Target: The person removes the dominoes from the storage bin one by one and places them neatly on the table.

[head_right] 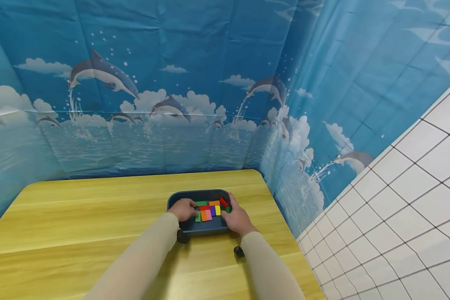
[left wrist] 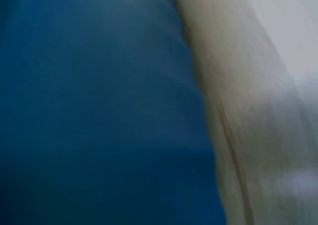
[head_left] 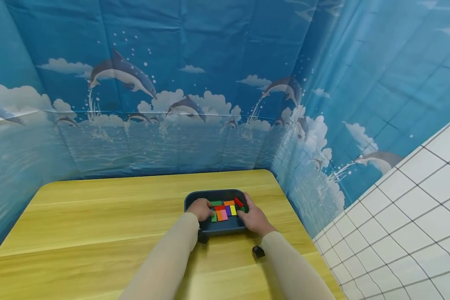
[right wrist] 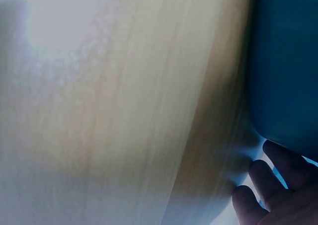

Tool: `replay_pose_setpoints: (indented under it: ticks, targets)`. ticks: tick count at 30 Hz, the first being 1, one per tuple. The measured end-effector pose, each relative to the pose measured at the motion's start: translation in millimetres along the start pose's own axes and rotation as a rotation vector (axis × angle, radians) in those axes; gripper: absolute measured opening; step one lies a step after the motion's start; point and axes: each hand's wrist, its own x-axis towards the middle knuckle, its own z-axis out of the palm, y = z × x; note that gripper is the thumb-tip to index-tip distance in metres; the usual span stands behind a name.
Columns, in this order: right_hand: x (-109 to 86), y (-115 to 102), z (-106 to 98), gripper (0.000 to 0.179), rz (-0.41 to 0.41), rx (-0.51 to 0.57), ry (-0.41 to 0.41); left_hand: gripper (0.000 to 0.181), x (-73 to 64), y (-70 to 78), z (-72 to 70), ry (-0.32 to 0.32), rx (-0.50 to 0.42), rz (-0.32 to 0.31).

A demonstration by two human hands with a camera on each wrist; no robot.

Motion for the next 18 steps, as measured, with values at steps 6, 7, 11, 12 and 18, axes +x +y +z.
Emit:
replay_pose_setpoints:
  ticks: [6, 7, 11, 12, 18]
  targets:
    - [-1.0, -3, 1, 0.082, 0.003, -0.003, 0.001, 0.043, 8.9, -6.2, 6.8, 0.072, -0.146, -0.061]
    - [-1.1, -3, 1, 0.082, 0.004, -0.004, 0.001, 0.044, 9.8, -6.6, 7.7, 0.081, -0.159, -0.071]
    - [-1.0, -3, 1, 0.082, 0.001, -0.006, 0.000, 0.048, 12.7, -7.3, 7.7, 0.084, -0.181, -0.069]
    - [-1.1, -3, 1, 0.082, -0.002, -0.005, 0.001, 0.048, 13.7, -7.7, 7.3, 0.074, -0.180, -0.059]
    - [-2.1, -1, -1, 0.082, 0.001, 0.004, 0.006, 0.049, 24.0, -8.4, 4.0, 0.001, -0.211, -0.026]
